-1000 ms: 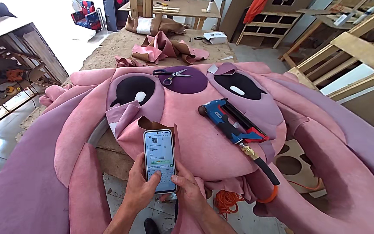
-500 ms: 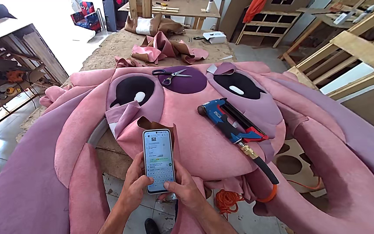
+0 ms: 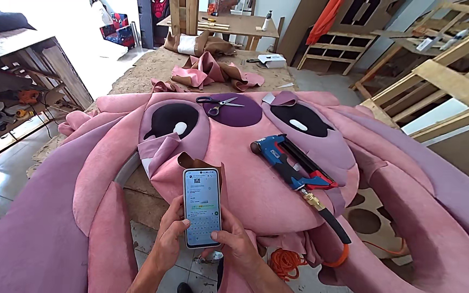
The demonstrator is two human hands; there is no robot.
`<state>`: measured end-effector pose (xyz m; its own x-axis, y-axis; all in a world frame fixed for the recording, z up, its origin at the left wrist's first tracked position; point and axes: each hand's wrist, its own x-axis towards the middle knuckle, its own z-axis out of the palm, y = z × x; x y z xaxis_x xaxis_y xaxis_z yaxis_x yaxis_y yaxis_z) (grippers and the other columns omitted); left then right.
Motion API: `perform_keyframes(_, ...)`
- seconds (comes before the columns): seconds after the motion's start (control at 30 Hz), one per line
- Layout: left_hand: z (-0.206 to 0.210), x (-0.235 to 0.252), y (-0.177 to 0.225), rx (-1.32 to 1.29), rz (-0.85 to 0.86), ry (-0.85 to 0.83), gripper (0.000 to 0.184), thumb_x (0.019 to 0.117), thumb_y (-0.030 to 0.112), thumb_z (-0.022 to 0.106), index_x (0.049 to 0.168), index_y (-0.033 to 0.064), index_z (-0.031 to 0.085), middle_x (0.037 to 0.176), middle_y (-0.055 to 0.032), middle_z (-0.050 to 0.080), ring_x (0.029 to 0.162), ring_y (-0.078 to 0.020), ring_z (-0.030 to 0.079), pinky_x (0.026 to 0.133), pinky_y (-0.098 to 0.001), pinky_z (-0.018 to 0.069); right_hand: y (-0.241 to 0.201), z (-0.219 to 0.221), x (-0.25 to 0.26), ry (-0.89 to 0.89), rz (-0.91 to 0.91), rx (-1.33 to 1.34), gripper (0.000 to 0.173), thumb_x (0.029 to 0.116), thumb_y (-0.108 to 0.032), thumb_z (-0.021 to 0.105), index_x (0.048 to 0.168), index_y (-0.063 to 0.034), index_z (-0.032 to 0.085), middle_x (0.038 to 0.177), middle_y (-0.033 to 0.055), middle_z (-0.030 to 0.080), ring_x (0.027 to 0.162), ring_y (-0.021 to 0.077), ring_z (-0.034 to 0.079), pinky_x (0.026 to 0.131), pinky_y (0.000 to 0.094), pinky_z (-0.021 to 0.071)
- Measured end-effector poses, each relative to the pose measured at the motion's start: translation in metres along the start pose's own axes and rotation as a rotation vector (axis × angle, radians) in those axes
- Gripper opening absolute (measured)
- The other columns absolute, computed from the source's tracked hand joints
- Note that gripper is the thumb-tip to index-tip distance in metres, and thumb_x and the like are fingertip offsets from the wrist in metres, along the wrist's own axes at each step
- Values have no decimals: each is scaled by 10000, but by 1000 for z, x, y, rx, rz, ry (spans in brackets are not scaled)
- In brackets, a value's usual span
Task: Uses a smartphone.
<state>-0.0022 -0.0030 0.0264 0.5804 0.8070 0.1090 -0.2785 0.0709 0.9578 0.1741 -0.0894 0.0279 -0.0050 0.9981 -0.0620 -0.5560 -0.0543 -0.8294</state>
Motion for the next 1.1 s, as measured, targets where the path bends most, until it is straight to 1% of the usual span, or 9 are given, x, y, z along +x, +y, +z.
perform_keyframes(0.13, 1, -2, 2, 12, -11, 22, 510, 986, 336, 423, 1413, 85, 545, 1145, -103, 720, 996, -172, 710, 845, -330, 596, 2, 0, -1, 19, -18, 34, 566, 886, -7, 535, 1439, -30, 417, 1217, 203, 684, 985, 333, 740, 647, 481, 649)
perform_keyframes(0.27, 0, -2, 3, -15, -31, 21, 528, 999, 416, 421, 1392, 95, 568, 1138, -94, 719, 952, -169, 715, 805, -325, 603, 4, -1, -1, 17, -48, 44, 534, 904, -2, 508, 1431, -37, 434, 1220, 201, 685, 978, 326, 744, 635, 473, 648)
perform_keyframes(0.33, 1, -1, 3, -18, -42, 20, 507, 990, 352, 412, 1392, 87, 570, 1129, -102, 722, 941, -171, 719, 794, -325, 605, 4, -1, -2, 26, -54, 34, 524, 905, 0, 497, 1424, -36, 437, 1208, 202, 689, 966, 323, 746, 625, 463, 647)
perform_keyframes(0.43, 1, 1, 4, -9, -48, 5, 504, 924, 147, 403, 1396, 55, 553, 1123, -137, 727, 961, -196, 723, 812, -347, 605, 6, -1, -2, 38, -72, 10, 509, 909, 9, 482, 1415, -26, 448, 1193, 207, 694, 948, 321, 749, 606, 450, 646)
perform_keyframes(0.5, 0, 2, 2, -10, -35, -27, 525, 897, 96, 430, 1408, 38, 534, 1120, -160, 729, 987, -219, 724, 840, -368, 604, 5, 0, -2, 55, -73, -9, 504, 906, 6, 480, 1409, -24, 452, 1179, 203, 699, 940, 311, 751, 596, 438, 644)
perform_keyframes(0.6, -1, 1, 1, 10, -14, -73, 557, 876, 57, 479, 1432, 34, 497, 1125, -172, 727, 1007, -241, 727, 878, -398, 607, 4, 1, -3, 74, -69, -28, 502, 903, 4, 483, 1404, -18, 461, 1166, 200, 702, 934, 306, 751, 592, 437, 644)
perform_keyframes(0.67, 1, 1, 2, 36, -21, -63, 569, 877, 37, 502, 1445, 33, 477, 1127, -169, 730, 1000, -247, 735, 872, -399, 617, 4, 1, -4, 78, -73, -29, 510, 898, 5, 488, 1407, -17, 467, 1171, 200, 701, 940, 308, 750, 591, 440, 644)
perform_keyframes(0.9, -1, 1, 5, 58, -19, -107, 545, 934, 24, 507, 1475, 55, 445, 1158, -169, 720, 1024, -252, 730, 893, -393, 614, 4, 2, -5, 81, -95, -49, 512, 889, 8, 483, 1401, -12, 471, 1173, 200, 699, 948, 308, 747, 615, 450, 646)
perform_keyframes(1.1, -3, 1, 6, 48, -17, -122, 553, 935, 16, 510, 1481, 45, 428, 1198, -173, 705, 1056, -261, 720, 919, -403, 607, 6, 0, -1, 51, -112, -39, 512, 884, 4, 495, 1396, -18, 476, 1177, 197, 698, 947, 307, 746, 613, 446, 646)
